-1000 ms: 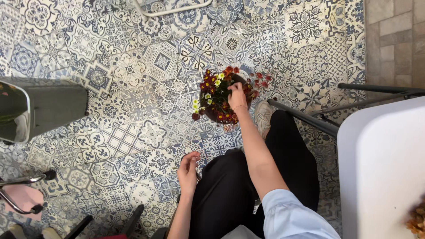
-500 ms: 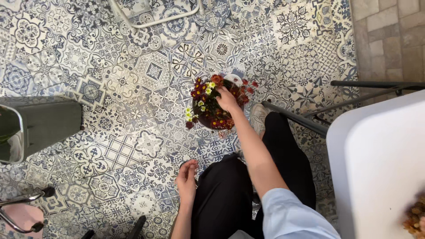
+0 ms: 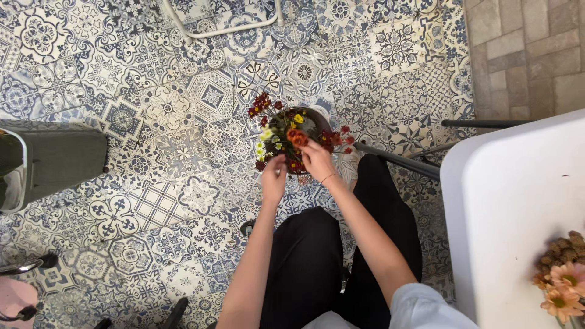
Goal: The person selects stems of yellow and maroon flowers from a vase and arranges them into a bunch on a table, then uses a cloth to wipe small bits of plant matter off the table surface.
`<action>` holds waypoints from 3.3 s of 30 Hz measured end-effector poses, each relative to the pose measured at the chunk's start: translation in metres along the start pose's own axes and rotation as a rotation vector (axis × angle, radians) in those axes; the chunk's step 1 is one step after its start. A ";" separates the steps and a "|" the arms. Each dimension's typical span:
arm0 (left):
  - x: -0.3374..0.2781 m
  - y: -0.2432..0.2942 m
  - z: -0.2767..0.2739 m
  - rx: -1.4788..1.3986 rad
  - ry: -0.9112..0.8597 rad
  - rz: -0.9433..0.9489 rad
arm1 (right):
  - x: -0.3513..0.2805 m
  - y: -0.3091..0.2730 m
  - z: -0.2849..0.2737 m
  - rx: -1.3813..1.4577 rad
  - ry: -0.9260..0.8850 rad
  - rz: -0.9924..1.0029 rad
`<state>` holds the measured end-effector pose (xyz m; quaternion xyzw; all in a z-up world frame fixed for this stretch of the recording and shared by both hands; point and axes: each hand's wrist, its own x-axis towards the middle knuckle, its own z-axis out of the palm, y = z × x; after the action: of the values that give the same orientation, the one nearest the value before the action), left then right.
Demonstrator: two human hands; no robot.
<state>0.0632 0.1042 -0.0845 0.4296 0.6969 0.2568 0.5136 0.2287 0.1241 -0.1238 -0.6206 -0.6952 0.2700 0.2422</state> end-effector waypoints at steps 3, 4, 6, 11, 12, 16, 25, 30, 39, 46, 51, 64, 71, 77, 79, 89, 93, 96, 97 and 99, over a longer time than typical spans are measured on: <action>0.041 -0.016 0.026 0.191 -0.088 0.080 | -0.015 0.000 0.012 -0.070 -0.003 -0.029; 0.053 -0.023 0.034 0.278 -0.126 0.151 | -0.020 0.007 0.023 -0.058 0.004 -0.045; 0.072 -0.040 0.047 0.363 -0.173 0.219 | -0.027 0.012 0.035 -0.050 0.008 -0.050; 0.086 -0.092 0.075 -0.040 -0.233 0.382 | -0.033 -0.040 -0.015 0.034 -0.071 0.007; 0.080 -0.088 0.076 -0.040 -0.242 0.378 | -0.032 -0.031 -0.020 0.033 -0.071 0.017; 0.065 -0.073 0.061 -0.007 -0.257 0.404 | -0.012 -0.002 -0.030 0.237 -0.027 0.174; 0.056 -0.096 0.060 0.224 -0.339 0.577 | 0.044 0.032 0.019 0.176 -0.436 0.322; 0.051 -0.096 0.053 0.360 -0.330 0.599 | 0.056 0.029 0.029 0.126 -0.610 0.376; 0.035 -0.047 0.040 0.194 -0.115 0.499 | 0.050 0.019 -0.022 0.283 -0.419 0.120; 0.021 0.047 0.002 -0.367 0.165 0.235 | 0.064 -0.021 -0.048 0.520 -0.348 -0.004; 0.006 0.073 -0.033 -0.406 0.130 0.299 | 0.053 -0.079 -0.059 0.615 -0.321 -0.036; -0.037 0.032 -0.104 -0.779 0.443 0.130 | -0.043 -0.085 -0.047 0.099 0.426 0.277; -0.049 0.033 -0.115 -0.790 0.497 0.170 | -0.050 -0.097 -0.047 -0.311 0.509 0.117; -0.050 0.036 -0.120 -0.791 0.516 0.188 | -0.046 -0.097 -0.046 -0.316 0.522 0.200; -0.053 0.039 -0.121 -0.791 0.512 0.190 | -0.046 -0.098 -0.048 -0.330 0.505 0.191; -0.053 0.032 -0.127 -0.783 0.540 0.216 | -0.046 -0.104 -0.056 -0.335 0.342 0.256; -0.053 0.034 -0.128 -0.809 0.544 0.199 | -0.047 -0.082 -0.034 -0.397 0.460 0.188; -0.052 0.031 -0.128 -0.802 0.534 0.202 | -0.043 -0.095 -0.044 -0.433 0.354 0.181; -0.052 0.030 -0.128 -0.802 0.536 0.200 | -0.044 -0.098 -0.047 -0.395 0.308 0.203; -0.053 0.029 -0.128 -0.804 0.539 0.199 | -0.045 -0.093 -0.042 -0.358 0.263 0.224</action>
<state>-0.0411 0.0842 0.0085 0.1799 0.6063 0.6552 0.4131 0.1943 0.0747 -0.0303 -0.7566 -0.6213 0.0849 0.1853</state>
